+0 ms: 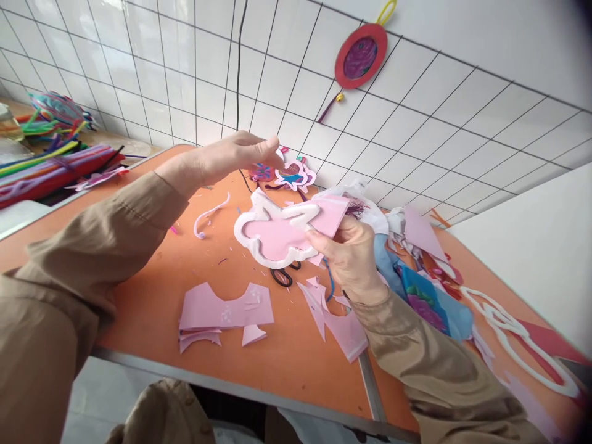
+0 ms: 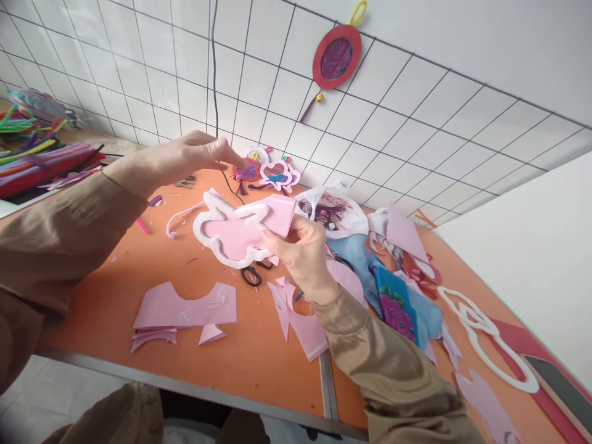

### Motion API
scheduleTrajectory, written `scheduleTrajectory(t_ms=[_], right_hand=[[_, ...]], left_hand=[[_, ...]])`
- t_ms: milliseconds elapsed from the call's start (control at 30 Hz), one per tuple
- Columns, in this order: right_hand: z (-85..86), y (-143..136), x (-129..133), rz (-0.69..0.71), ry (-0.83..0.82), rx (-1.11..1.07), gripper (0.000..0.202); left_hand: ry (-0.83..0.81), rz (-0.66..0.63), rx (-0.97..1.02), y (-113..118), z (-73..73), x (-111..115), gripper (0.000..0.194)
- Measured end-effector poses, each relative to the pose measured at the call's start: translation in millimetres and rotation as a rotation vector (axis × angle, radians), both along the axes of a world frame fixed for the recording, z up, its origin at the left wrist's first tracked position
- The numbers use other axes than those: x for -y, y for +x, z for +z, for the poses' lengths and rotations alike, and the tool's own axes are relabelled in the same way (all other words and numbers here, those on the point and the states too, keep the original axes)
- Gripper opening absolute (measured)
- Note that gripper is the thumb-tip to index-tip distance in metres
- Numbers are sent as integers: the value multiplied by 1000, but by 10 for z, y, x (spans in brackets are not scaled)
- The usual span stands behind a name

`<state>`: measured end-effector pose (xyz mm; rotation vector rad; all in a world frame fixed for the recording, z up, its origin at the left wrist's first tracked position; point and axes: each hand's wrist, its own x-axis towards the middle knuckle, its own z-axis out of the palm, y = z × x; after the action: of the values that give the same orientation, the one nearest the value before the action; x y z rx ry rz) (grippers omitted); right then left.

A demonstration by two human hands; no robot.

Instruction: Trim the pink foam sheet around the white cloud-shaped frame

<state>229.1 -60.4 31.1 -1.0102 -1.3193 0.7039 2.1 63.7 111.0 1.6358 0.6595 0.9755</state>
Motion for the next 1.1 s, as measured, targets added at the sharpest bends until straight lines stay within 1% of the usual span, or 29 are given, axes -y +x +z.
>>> scheduleTrajectory(t_ms=[33, 67, 167, 233, 367, 433, 467, 500, 567, 633, 833, 900, 1033, 1100], right_hand=[[8, 17, -13, 3, -5, -23, 13], [22, 34, -27, 2, -13, -47, 15], [77, 78, -70, -7, -10, -117, 23], [112, 102, -93, -21, 14, -132, 23], [151, 136, -116, -64, 39, -153, 18], [157, 141, -120, -78, 29, -179, 18], [156, 141, -122, -84, 23, -186, 17], [153, 140, -124, -87, 18, -186, 16], [140, 141, -130, -85, 15, -174, 17], [121, 146, -139, -81, 18, -160, 18], [72, 159, -167, -82, 33, -145, 16], [63, 147, -170, -71, 26, -140, 17], [26, 110, -176, -40, -12, -148, 16], [-9, 101, -186, -41, -32, -153, 19]], left_hand=[[47, 42, -27, 22, -7, 23, 37], [55, 85, -42, 34, -16, 40, 45], [25, 155, -162, 24, -74, 55, 67], [-23, 108, -199, 6, -146, 47, 71], [-175, -5, -167, 11, -321, 77, 75], [-253, -88, -171, 39, -389, 142, 82], [-286, -152, -169, 55, -416, 185, 85], [-301, -194, -110, 72, -440, 230, 80], [-317, -223, 48, 102, -486, 318, 67], [-332, -261, 153, 120, -536, 384, 60], [-332, -236, 393, 114, -718, 483, 50], [-339, -250, 424, 106, -778, 505, 46], [-396, -290, 396, 113, -871, 542, 40], [-422, -279, 379, 128, -897, 561, 41]])
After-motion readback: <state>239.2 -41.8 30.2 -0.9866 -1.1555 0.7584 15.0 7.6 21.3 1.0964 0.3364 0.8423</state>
